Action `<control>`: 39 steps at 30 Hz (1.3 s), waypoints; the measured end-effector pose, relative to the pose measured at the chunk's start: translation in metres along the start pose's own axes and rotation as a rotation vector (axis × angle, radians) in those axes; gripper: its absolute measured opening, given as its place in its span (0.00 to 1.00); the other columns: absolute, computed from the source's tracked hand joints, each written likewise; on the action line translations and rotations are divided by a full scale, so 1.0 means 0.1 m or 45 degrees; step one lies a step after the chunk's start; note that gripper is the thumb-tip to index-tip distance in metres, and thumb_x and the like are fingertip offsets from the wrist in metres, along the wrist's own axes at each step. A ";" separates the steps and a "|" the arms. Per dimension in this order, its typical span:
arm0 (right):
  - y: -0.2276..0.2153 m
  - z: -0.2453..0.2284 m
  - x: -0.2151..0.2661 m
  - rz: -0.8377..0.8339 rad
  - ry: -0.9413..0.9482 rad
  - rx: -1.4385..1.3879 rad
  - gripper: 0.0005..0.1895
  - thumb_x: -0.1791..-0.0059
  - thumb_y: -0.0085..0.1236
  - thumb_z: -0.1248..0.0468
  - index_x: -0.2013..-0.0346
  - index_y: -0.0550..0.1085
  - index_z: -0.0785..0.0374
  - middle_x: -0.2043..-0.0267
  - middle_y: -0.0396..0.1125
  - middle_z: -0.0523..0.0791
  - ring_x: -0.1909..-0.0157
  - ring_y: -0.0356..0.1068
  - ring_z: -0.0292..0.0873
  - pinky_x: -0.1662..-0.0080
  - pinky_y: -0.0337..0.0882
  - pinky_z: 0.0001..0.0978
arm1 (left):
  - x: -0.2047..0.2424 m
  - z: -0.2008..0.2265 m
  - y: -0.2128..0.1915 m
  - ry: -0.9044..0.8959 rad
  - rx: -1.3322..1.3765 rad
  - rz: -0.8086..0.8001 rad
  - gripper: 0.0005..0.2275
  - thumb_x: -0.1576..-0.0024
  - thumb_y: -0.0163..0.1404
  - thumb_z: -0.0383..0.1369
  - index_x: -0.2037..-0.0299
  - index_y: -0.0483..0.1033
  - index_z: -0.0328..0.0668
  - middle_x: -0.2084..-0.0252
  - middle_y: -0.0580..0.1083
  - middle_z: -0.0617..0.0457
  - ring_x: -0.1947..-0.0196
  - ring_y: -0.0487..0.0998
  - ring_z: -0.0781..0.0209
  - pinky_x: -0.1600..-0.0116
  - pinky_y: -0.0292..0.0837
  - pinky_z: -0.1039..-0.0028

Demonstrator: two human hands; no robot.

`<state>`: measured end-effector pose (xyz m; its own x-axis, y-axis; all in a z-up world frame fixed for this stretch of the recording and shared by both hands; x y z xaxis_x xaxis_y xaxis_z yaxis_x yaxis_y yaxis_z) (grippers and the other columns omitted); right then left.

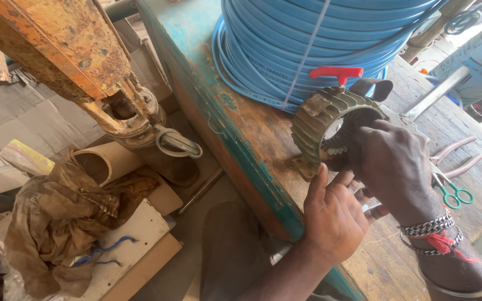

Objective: The person inserts small white plastic pieces into the slots of a cylindrical metal motor stator. They repeatedly pick up pieces from the table and place them into the stator, rotating the stator to access different slots.

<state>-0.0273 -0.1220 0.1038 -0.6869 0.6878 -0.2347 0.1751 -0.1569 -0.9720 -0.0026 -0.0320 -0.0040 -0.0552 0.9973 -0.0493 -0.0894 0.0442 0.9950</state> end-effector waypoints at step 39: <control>0.09 0.39 0.16 0.326 -0.634 -0.058 0.04 0.54 0.67 0.63 0.67 0.82 0.59 0.61 0.77 0.44 0.60 0.75 0.42 0.58 0.75 0.36 | -0.06 0.77 0.00 1.509 -2.408 0.491 0.44 0.47 0.58 0.43 0.25 0.45 0.34 0.27 0.55 0.34 0.24 0.57 0.39 0.23 0.56 0.45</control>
<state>-0.0646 -0.1400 0.0905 -0.8667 0.2124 -0.4512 0.4025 -0.2364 -0.8844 0.0744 -0.0334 0.0028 -0.6071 0.4384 -0.6627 -0.4291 -0.8828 -0.1909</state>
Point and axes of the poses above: each hand's wrist, its own x-axis away from the middle knuckle, its own y-axis out of the palm, z = x × y, the point moved 2 cm from there along -x, towards the middle knuckle
